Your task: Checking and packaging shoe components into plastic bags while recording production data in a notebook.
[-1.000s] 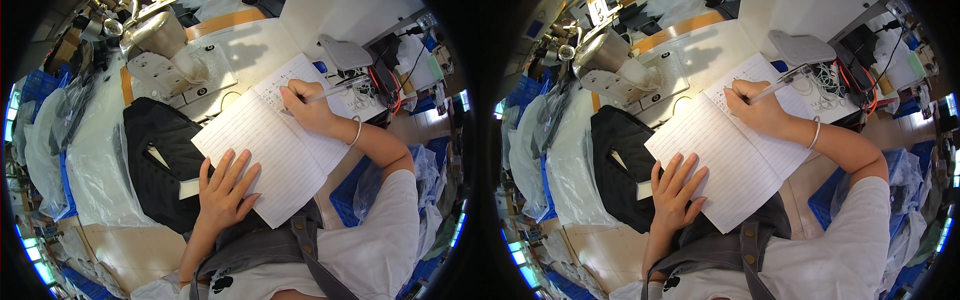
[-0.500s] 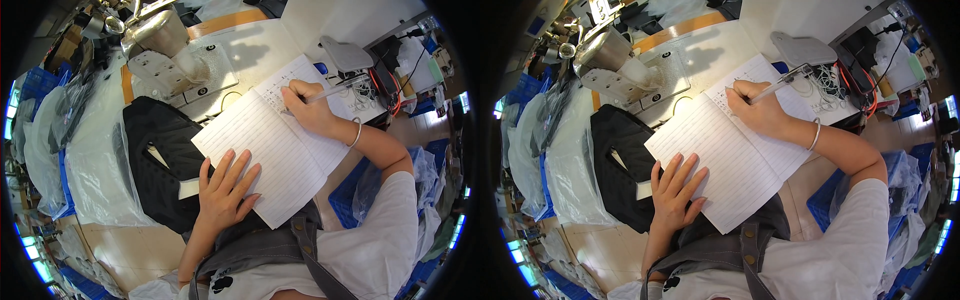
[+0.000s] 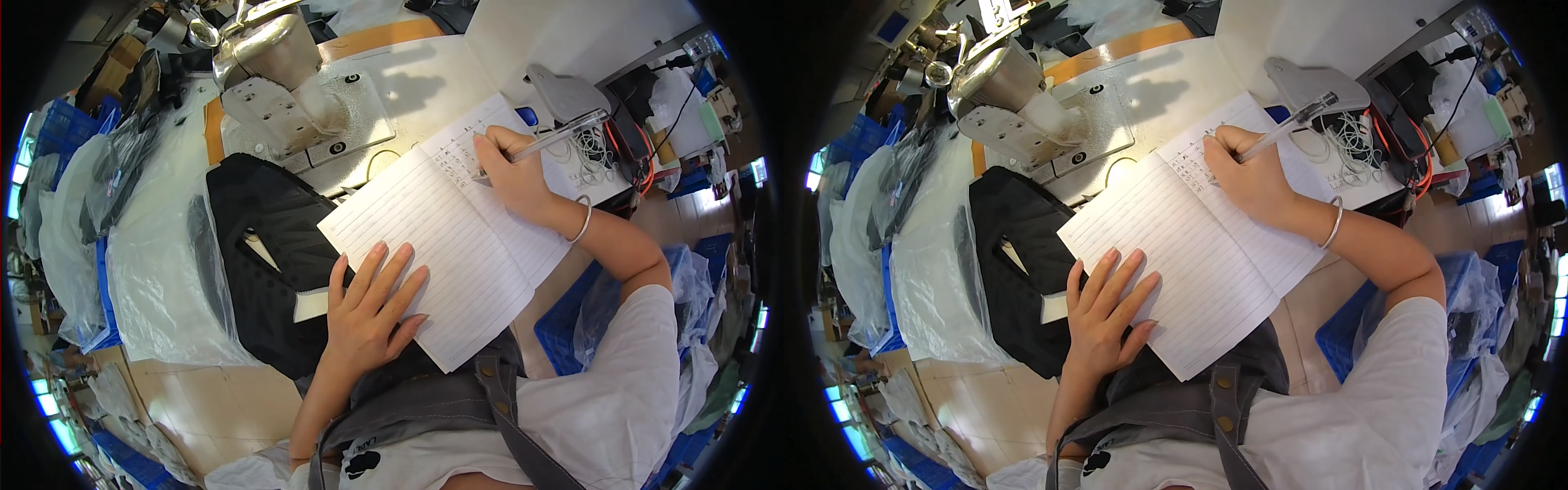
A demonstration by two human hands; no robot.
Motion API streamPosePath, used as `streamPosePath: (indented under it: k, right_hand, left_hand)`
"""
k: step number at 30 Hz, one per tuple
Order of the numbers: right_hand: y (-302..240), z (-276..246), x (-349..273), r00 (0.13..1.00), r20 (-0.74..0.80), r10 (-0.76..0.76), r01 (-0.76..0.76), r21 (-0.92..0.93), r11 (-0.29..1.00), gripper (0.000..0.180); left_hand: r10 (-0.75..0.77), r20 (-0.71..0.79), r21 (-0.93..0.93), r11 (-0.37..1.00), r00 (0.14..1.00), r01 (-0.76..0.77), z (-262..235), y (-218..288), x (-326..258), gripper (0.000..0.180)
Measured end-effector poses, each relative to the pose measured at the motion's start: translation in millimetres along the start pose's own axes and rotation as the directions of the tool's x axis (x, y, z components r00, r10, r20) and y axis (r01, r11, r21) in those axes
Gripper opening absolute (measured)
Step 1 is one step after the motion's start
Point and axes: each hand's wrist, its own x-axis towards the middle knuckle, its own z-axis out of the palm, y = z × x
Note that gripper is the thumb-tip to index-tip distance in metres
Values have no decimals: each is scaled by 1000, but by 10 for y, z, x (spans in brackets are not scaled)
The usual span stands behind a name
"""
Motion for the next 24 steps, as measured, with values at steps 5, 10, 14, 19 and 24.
streamPosePath:
  k: [5, 10, 14, 19, 24]
  right_hand:
    - [-25, 15, 13, 1000, 27, 14, -13, -45, 999, 33]
    - [-25, 25, 5, 997, 56, 45, -43, -46, 998, 32]
    - [-17, 74, 37, 994, -105, -36, 36, -5, 999, 33]
    - [17, 24, 31, 989, -42, -145, 148, 65, 987, 18]
    - [3, 84, 46, 980, -6, -197, 197, -20, 980, 20]
  left_hand:
    - [24, -22, 4, 1000, 999, -24, 14, -4, 13, 44]
    - [6, -20, -29, 1000, 1000, -6, -22, -2, 10, 45]
    - [-59, 15, -52, 997, 998, 59, -164, 82, 17, 44]
    - [-222, -333, -6, 972, 916, 233, -446, 32, 65, 32]
    - [-674, -281, 54, 699, 683, 713, -655, -438, 283, 50]
